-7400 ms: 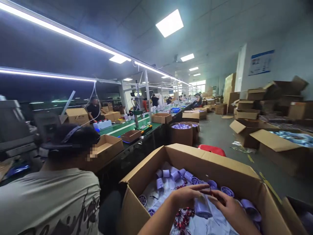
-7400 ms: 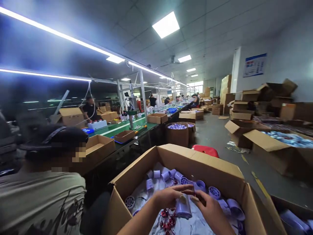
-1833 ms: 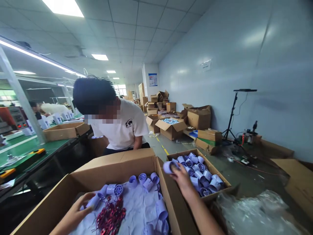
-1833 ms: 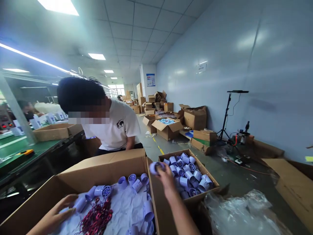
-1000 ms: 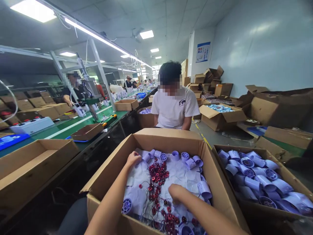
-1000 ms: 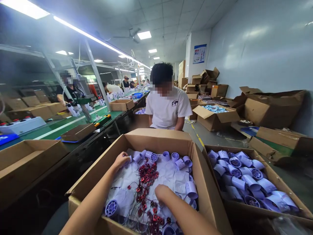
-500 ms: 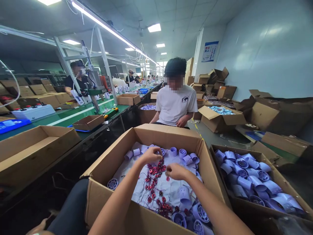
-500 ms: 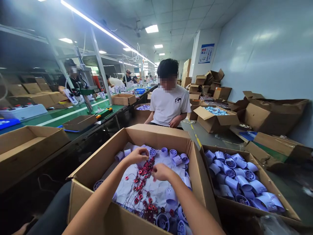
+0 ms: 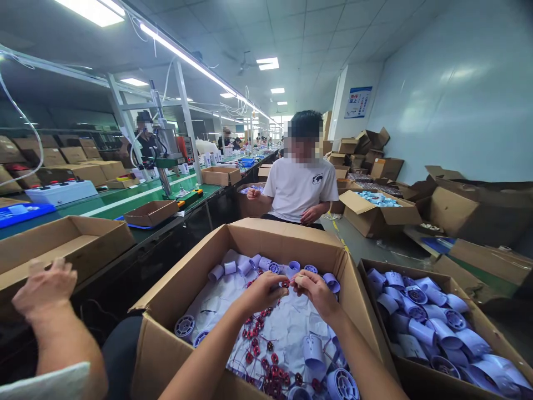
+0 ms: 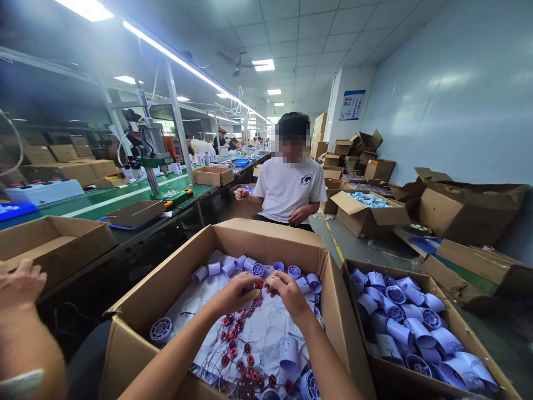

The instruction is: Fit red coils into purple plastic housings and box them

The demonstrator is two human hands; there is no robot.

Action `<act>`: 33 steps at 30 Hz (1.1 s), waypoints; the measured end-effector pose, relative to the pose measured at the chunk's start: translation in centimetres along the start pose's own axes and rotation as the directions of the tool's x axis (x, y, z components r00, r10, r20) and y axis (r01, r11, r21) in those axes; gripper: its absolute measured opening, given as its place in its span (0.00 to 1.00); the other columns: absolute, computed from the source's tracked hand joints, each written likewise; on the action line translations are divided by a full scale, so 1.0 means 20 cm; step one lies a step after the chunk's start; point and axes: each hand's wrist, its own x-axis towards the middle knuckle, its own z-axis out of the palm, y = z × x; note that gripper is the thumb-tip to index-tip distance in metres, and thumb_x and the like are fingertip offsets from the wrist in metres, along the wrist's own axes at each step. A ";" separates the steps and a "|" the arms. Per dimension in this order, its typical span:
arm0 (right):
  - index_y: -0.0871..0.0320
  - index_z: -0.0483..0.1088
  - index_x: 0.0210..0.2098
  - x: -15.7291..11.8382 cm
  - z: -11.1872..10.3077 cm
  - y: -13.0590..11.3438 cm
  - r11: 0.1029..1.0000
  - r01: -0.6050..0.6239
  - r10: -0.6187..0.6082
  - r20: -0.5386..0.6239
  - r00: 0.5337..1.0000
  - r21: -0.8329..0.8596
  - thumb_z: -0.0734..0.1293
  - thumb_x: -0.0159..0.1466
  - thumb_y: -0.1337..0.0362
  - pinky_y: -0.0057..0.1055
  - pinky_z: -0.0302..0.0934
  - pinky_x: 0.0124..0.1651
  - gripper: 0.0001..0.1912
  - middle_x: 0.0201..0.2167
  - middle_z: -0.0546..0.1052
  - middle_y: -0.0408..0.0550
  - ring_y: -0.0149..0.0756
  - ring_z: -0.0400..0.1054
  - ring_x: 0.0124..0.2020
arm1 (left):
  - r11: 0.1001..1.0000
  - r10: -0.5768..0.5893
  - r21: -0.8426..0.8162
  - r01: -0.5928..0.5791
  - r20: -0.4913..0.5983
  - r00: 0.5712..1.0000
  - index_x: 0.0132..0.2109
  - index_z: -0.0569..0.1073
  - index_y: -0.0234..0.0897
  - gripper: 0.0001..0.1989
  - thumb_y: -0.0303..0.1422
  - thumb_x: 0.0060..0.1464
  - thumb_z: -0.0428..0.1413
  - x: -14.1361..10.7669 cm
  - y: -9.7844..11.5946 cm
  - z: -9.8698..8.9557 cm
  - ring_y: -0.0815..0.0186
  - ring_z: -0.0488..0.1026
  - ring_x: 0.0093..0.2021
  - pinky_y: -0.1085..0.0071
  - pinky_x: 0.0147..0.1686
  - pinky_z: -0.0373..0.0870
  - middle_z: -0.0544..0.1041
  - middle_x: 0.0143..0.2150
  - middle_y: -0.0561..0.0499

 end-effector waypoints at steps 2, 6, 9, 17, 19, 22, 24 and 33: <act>0.56 0.68 0.19 0.00 -0.02 0.01 0.999 0.011 -0.012 -0.025 1.000 -0.031 0.64 0.52 0.58 0.28 0.56 0.28 0.10 0.19 0.70 0.42 0.31 0.61 0.22 | 1.000 -0.018 0.022 0.018 -0.005 1.000 0.46 0.75 0.36 0.14 0.36 0.57 0.51 -0.01 0.01 -0.01 0.62 0.68 0.38 0.69 0.40 0.64 0.77 0.36 0.46; 0.57 0.64 0.18 -0.01 -0.03 0.00 0.990 0.043 -0.049 -0.041 0.998 -0.138 0.64 0.53 0.55 0.27 0.54 0.27 0.14 0.18 0.66 0.39 0.29 0.57 0.21 | 0.995 -0.052 0.081 0.050 0.014 0.999 0.41 0.75 0.36 0.11 0.34 0.57 0.50 -0.01 0.00 0.00 0.62 0.67 0.38 0.69 0.41 0.64 0.76 0.35 0.47; 0.57 0.61 0.17 -0.03 0.00 -0.02 0.934 0.132 -0.150 -0.028 0.988 -0.331 0.63 0.55 0.57 0.26 0.50 0.25 0.14 0.16 0.61 0.38 0.28 0.53 0.21 | 0.992 -0.086 0.098 0.083 0.020 0.996 0.37 0.75 0.36 0.11 0.34 0.57 0.49 0.00 -0.01 0.01 0.63 0.67 0.36 0.69 0.40 0.64 0.75 0.33 0.47; 0.58 0.70 0.37 -0.03 0.02 0.03 0.952 0.200 -0.234 -0.130 0.964 -0.232 0.66 0.56 0.49 0.29 0.61 0.34 0.19 0.28 0.73 0.45 0.34 0.66 0.30 | 0.957 -0.232 -0.185 0.223 -0.030 0.972 0.29 0.70 0.36 0.15 0.40 0.56 0.47 0.02 -0.02 0.02 0.68 0.62 0.28 0.74 0.29 0.60 0.68 0.25 0.53; 0.58 0.67 0.47 -0.01 0.01 0.06 0.963 0.169 -0.224 -0.275 0.935 -0.209 0.65 0.57 0.47 0.29 0.61 0.30 0.26 0.27 0.73 0.45 0.34 0.66 0.27 | 0.897 -0.301 -0.340 0.284 0.003 0.954 0.29 0.67 0.36 0.18 0.45 0.55 0.46 0.02 -0.02 0.03 0.71 0.59 0.25 0.75 0.24 0.56 0.64 0.23 0.55; 0.58 0.64 0.51 -0.01 0.01 0.07 0.927 0.150 -0.291 -0.406 0.866 -0.343 0.62 0.60 0.50 0.30 0.61 0.28 0.25 0.26 0.73 0.45 0.34 0.65 0.24 | 0.811 -0.362 -0.472 0.346 0.059 0.930 0.29 0.66 0.36 0.22 0.53 0.51 0.48 0.03 -0.03 0.05 0.72 0.57 0.23 0.76 0.22 0.54 0.61 0.22 0.56; 0.57 0.70 0.42 -0.02 0.02 0.05 0.845 0.203 -0.383 -0.294 0.876 -0.496 0.62 0.61 0.56 0.32 0.63 0.32 0.15 0.28 0.74 0.48 0.36 0.66 0.27 | 0.769 -0.389 -0.519 0.372 0.082 0.918 0.30 0.67 0.36 0.26 0.58 0.46 0.49 0.04 -0.04 0.06 0.72 0.57 0.23 0.76 0.22 0.54 0.62 0.22 0.56; 0.55 0.74 0.36 -0.05 0.13 0.09 0.615 0.358 -0.380 0.134 0.915 -0.702 0.58 0.53 0.79 0.37 0.64 0.43 0.19 0.35 0.76 0.49 0.41 0.69 0.40 | 0.779 -0.281 -0.520 0.350 0.210 0.936 0.27 0.69 0.33 0.33 0.63 0.43 0.48 0.01 -0.05 0.06 0.72 0.54 0.25 0.75 0.24 0.54 0.62 0.23 0.55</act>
